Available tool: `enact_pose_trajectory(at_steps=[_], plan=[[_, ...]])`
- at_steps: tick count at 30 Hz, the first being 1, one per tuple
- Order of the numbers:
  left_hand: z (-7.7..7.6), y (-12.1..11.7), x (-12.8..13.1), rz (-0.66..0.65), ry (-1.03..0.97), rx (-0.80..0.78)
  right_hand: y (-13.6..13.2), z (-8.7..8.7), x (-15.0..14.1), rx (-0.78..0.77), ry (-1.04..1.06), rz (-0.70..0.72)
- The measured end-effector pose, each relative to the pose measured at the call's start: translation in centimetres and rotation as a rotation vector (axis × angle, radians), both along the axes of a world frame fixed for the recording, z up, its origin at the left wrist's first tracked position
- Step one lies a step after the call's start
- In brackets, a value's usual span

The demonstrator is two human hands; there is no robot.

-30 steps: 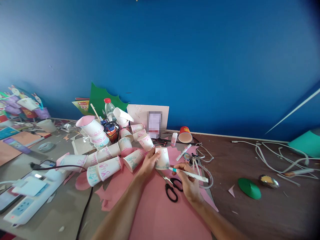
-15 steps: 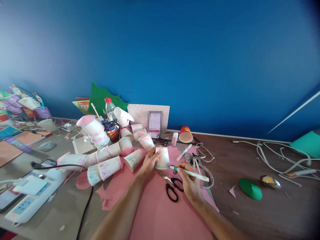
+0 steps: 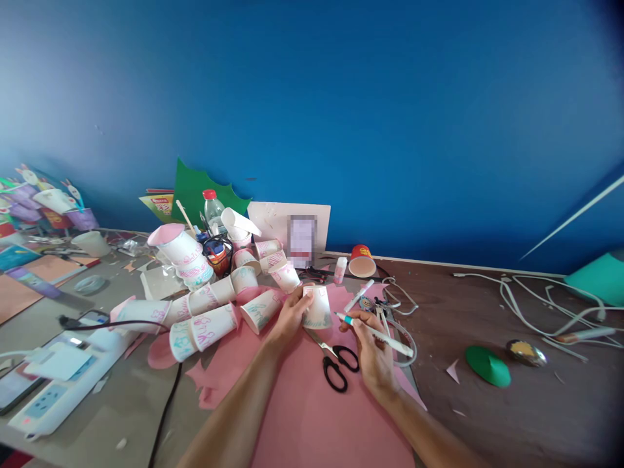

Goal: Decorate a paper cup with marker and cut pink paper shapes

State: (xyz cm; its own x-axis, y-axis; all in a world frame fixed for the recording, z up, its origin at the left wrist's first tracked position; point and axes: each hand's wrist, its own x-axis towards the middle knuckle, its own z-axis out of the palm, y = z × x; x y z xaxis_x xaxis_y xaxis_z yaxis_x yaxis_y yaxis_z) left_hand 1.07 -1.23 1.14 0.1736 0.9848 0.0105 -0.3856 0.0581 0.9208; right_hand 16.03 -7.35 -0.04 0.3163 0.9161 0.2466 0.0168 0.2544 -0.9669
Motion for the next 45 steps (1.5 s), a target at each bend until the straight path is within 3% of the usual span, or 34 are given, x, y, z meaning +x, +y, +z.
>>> enact_pose_trajectory(at_steps=[12,18,24,28,33,38,45], plan=[[-0.4,0.2,0.2,-0.003,-0.115,-0.052,0.3,0.0,0.0,0.071,-0.049,0.009],[-0.2,0.2,0.2,0.016,-0.145,-0.068,0.1,0.4,0.0,0.116,-0.295,-0.077],[-0.4,0.3,0.1,0.015,-0.149,-0.062,0.6,-1.2,0.3,0.197,-0.326,-0.013],[-0.8,0.4,0.1,-0.011,-0.151,-0.045,0.7,-1.9,0.2,0.163,-0.315,0.033],[-1.3,0.6,0.1,-0.035,-0.183,-0.032,0.4,-1.6,0.0,0.167,-0.335,0.064],[-0.9,0.5,0.0,0.054,-0.110,0.007,0.2,-1.2,-0.1,0.189,-0.401,0.096],[-0.9,0.2,0.0,0.028,-0.092,-0.065,0.0,-1.1,-0.2,0.214,-0.445,0.100]])
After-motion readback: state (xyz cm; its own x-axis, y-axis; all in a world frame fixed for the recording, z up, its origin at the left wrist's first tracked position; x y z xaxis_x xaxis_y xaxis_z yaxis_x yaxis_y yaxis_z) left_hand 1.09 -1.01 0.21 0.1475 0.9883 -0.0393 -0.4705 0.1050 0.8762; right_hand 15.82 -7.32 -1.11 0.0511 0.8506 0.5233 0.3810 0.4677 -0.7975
